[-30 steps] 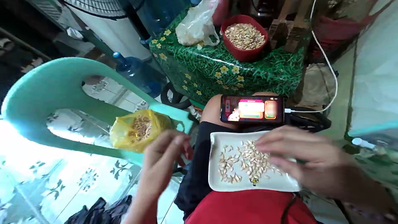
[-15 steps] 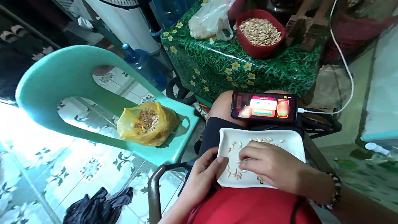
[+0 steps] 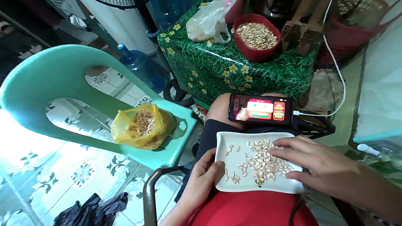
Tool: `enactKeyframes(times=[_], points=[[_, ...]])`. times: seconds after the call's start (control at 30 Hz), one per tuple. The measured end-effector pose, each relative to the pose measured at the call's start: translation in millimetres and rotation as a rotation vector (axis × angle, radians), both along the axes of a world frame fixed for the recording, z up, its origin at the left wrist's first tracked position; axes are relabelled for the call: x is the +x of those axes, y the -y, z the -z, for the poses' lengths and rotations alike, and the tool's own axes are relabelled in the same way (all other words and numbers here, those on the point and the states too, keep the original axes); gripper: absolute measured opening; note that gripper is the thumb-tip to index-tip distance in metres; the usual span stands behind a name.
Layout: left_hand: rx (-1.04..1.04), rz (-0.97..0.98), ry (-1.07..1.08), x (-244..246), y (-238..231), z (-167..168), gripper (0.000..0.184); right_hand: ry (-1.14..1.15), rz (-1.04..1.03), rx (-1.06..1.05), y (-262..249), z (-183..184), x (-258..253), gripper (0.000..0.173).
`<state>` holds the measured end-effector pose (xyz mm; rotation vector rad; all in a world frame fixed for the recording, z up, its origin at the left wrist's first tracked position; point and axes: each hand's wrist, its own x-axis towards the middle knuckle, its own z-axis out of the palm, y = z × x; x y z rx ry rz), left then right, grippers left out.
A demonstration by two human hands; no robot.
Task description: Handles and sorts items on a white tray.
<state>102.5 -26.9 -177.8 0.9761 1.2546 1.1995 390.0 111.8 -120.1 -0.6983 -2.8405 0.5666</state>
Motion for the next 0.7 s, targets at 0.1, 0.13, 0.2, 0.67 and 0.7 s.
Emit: enactKeyframes(times=[0.1, 0.13, 0.2, 0.67, 0.7], points=[[0.003, -0.008, 0.005, 0.9, -0.4, -0.8, 0.035, -0.024, 0.016, -0.009, 5.1, 9.1, -5.5, 0.053], [0.004, -0.009, 0.006, 0.9, -0.5, -0.9, 0.034, -0.056, 0.025, -0.001, 6.1, 13.9, -8.8, 0.047], [0.006, -0.007, 0.008, 0.9, -0.3, -0.6, 0.034, -0.133, 0.045, -0.013, 7.4, 24.0, -16.9, 0.031], [0.097, -0.094, -0.083, 3.9, 4.7, 8.2, 0.034, -0.341, 0.238, -0.088, -15.1, 0.6, -8.0, 0.025], [0.095, -0.094, -0.081, 2.6, 4.7, 7.7, 0.035, -0.336, 0.276, -0.075, -17.3, -0.9, -2.1, 0.025]])
